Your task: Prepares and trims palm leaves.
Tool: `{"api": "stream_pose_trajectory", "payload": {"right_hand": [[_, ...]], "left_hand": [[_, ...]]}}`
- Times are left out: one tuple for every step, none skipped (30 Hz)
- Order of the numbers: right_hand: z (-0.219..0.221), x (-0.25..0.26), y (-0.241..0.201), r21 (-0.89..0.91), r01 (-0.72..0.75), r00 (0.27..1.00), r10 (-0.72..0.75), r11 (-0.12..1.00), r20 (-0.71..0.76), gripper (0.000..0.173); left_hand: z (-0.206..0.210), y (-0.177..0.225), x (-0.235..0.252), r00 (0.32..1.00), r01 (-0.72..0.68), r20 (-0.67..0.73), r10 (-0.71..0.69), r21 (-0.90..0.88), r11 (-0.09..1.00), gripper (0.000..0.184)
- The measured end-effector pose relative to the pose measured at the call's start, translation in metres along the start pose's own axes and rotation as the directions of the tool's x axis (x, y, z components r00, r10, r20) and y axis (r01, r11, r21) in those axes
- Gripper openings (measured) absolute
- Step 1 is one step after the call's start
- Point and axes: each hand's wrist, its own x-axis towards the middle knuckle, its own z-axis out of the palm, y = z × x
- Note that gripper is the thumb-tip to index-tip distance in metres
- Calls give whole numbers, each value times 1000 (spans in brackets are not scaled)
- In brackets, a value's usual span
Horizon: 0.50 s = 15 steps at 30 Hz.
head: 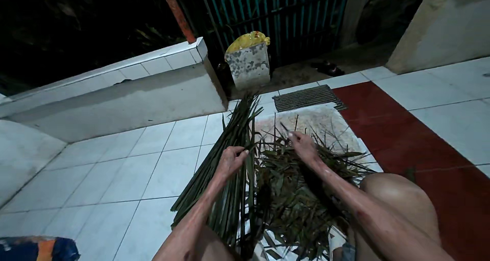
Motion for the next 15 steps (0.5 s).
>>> {"api": "stream_pose_trajectory", "payload": {"right_hand": [[-2,3,0,-27,-35,997,33,999,-63,39],[-5,5,1,-36,-66,993,62,997,-100,39],[-8,7,2,-29,-82,989,78,996,-123,39],[-9,8,3,-15,-86,988,83,996,-131,39],[-10,8,3,2,-73,988,72,997,-136,39],[-11,7,3,20,-51,990,53,999,-133,39],[-11,5,3,40,-25,992,30,999,-125,38],[-10,3,3,54,4,994,2,999,-113,38],[-10,1,2,59,30,995,-24,998,-97,38],[-9,-3,0,59,49,995,-44,997,-85,38],[-8,-7,-3,56,67,995,-63,996,-72,39],[-8,-11,-6,50,80,996,-78,996,-53,39],[-6,-16,-10,53,92,996,-91,994,-26,41],[-5,-22,-14,60,107,994,-108,992,2,43],[-2,-27,-18,76,129,991,-131,989,20,44]], "left_hand": [[-1,-1,0,1000,1,11,-1,-17,1000,32],[-1,-1,0,1000,1,18,0,-25,1000,31],[-2,-1,0,1000,1,22,-1,-25,1000,31],[-2,-1,0,1000,0,23,0,-19,1000,30],[-3,-2,0,1000,0,20,0,-18,1000,30],[-3,-2,0,1000,4,19,-4,-17,1000,30],[-4,-2,0,1000,14,22,-14,-13,1000,30],[-4,-1,-1,999,26,25,-25,-11,1000,30],[-4,1,-1,999,36,31,-35,-17,999,30],[-5,2,-1,999,35,35,-34,-29,999,31],[-5,4,-1,999,31,40,-30,-41,999,31],[-5,6,0,999,24,43,-22,-50,998,32],[-4,7,1,999,18,46,-16,-54,998,32],[-4,9,1,999,15,47,-12,-53,998,32],[-3,11,2,999,10,51,-7,-50,999,33]]}}
